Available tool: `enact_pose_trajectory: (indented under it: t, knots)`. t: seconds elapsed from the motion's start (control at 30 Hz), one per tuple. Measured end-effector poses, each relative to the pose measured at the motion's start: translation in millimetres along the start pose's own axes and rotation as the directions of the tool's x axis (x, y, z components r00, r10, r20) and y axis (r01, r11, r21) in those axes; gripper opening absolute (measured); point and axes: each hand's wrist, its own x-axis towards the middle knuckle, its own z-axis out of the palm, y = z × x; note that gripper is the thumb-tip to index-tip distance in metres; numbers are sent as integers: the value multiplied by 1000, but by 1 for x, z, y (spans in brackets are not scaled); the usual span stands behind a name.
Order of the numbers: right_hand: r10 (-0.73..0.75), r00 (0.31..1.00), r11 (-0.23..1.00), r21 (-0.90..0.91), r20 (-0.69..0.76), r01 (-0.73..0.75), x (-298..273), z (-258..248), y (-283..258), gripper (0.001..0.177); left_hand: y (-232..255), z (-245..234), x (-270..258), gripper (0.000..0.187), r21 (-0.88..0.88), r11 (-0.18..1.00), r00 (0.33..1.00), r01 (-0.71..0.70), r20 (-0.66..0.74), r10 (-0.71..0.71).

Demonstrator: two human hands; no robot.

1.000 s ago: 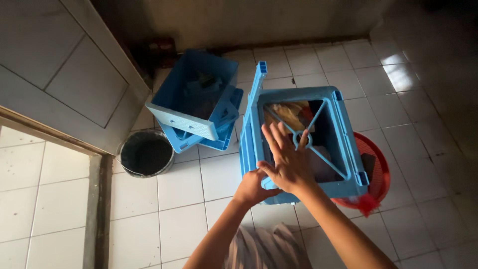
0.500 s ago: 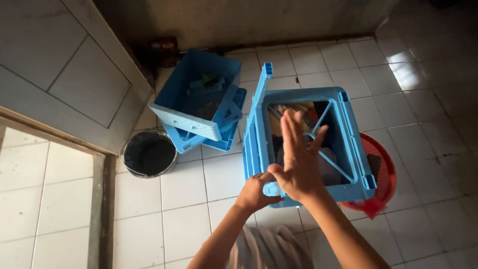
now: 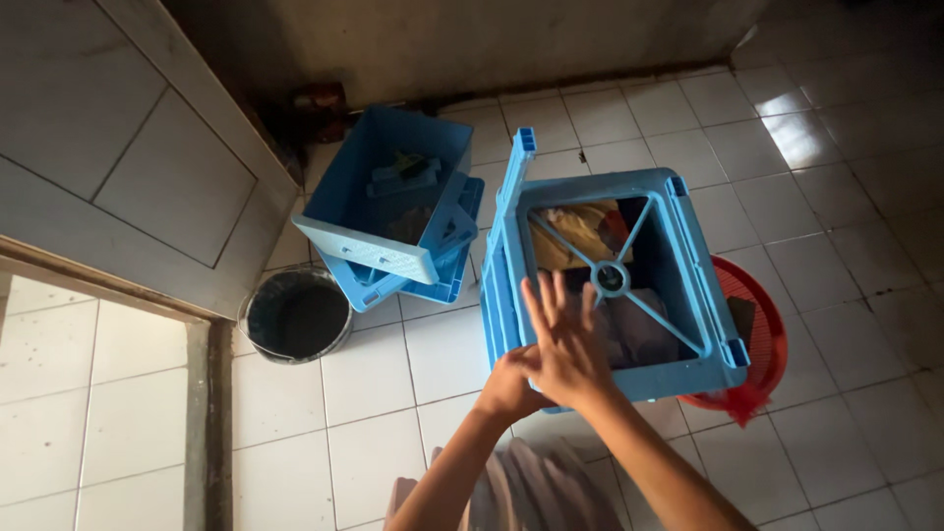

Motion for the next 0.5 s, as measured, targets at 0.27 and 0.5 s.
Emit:
enact_pose_trajectory:
  t: [0.27,0.5]
  knots:
    - [-14,987,995,99,-159,31,2,-18,11,95,-9,-4,4,55,28,998,999,-47,-15,48]
    - [-42,999,997,71,30,39,-12,4,4,92,-7,1,-10,58,-18,997,997,-69,-37,69]
